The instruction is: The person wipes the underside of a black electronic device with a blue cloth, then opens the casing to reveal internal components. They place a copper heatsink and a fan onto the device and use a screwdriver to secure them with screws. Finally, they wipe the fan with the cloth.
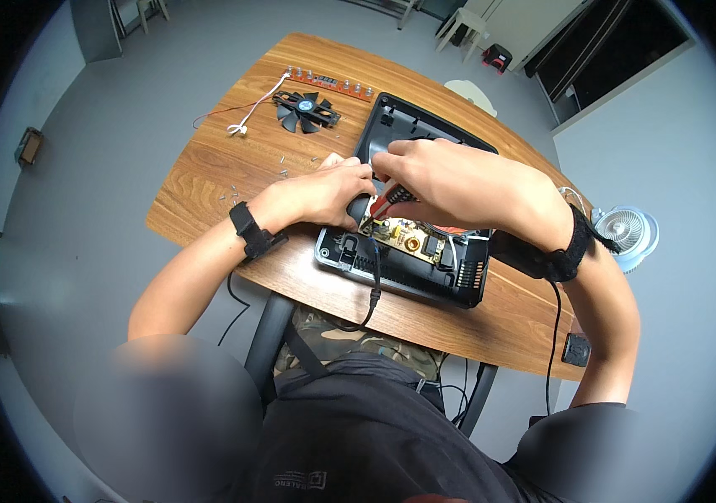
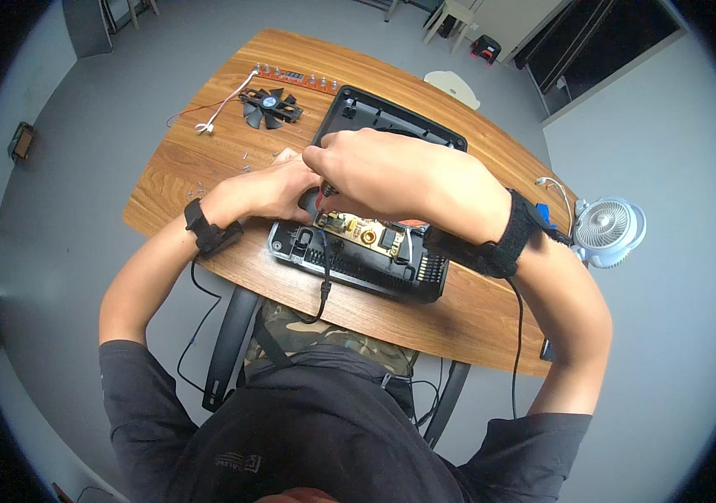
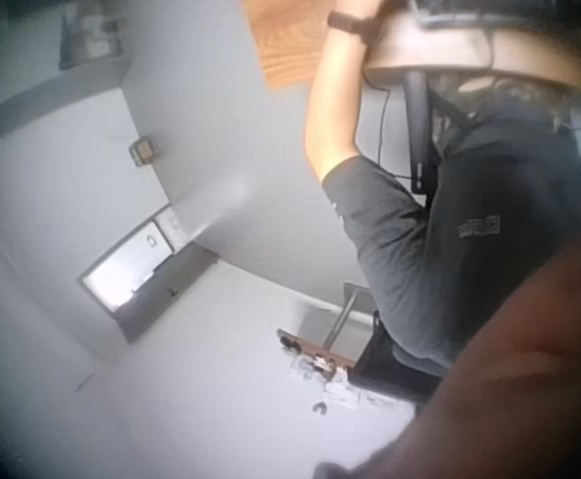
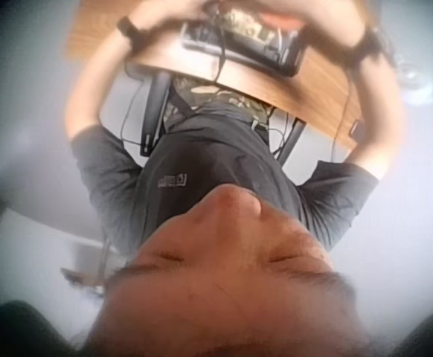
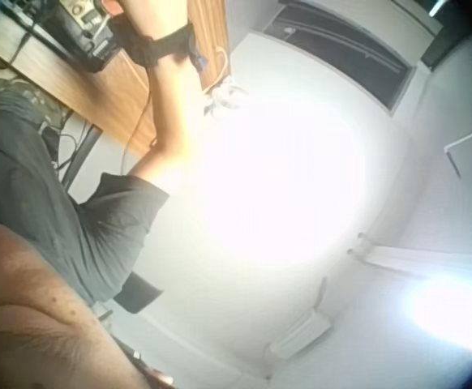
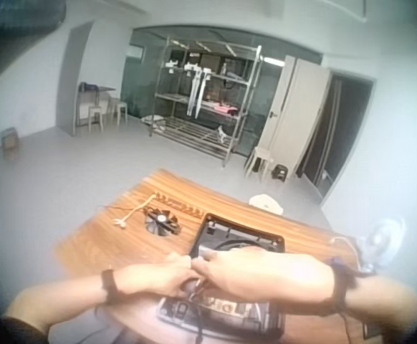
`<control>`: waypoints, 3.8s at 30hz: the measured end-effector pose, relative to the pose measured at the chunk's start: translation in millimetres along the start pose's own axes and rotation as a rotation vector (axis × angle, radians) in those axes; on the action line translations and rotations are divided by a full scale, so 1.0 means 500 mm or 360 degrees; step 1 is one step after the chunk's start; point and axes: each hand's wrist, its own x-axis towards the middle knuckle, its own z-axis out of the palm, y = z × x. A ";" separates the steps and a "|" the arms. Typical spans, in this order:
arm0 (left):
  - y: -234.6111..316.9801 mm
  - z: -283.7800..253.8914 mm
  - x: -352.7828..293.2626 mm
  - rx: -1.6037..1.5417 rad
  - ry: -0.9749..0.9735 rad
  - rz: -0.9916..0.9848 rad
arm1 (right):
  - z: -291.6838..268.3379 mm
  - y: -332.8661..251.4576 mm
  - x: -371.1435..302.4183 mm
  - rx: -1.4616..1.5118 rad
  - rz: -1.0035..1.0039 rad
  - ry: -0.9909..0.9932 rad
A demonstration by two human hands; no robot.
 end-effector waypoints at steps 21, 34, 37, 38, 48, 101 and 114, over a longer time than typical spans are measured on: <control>-0.084 -0.098 -0.064 -0.0092 0.0455 -0.0015 | 0.010 -0.026 0.007 -0.0013 0.0335 -0.0153; -0.205 -0.066 -0.148 0.0204 0.0387 -0.0506 | 0.018 -0.019 0.009 0.0011 0.0354 -0.0077; -0.206 -0.072 -0.154 0.0114 0.0330 -0.0564 | 0.022 -0.020 0.004 -0.0001 0.0274 0.0003; -0.202 -0.075 -0.157 0.0105 0.0306 -0.0548 | 0.027 -0.017 0.001 -0.0020 0.0225 0.0056; -0.145 -0.048 -0.135 0.0191 0.0356 -0.0311 | 0.003 -0.040 0.001 -0.0032 0.0325 -0.0077; 0.063 -0.082 -0.060 -0.0897 0.0513 -0.0363 | -0.077 0.013 -0.147 0.0055 0.0327 0.0602; 0.066 -0.080 -0.019 -0.1015 0.0644 -0.0410 | -0.066 0.046 -0.158 0.0041 0.0277 0.0683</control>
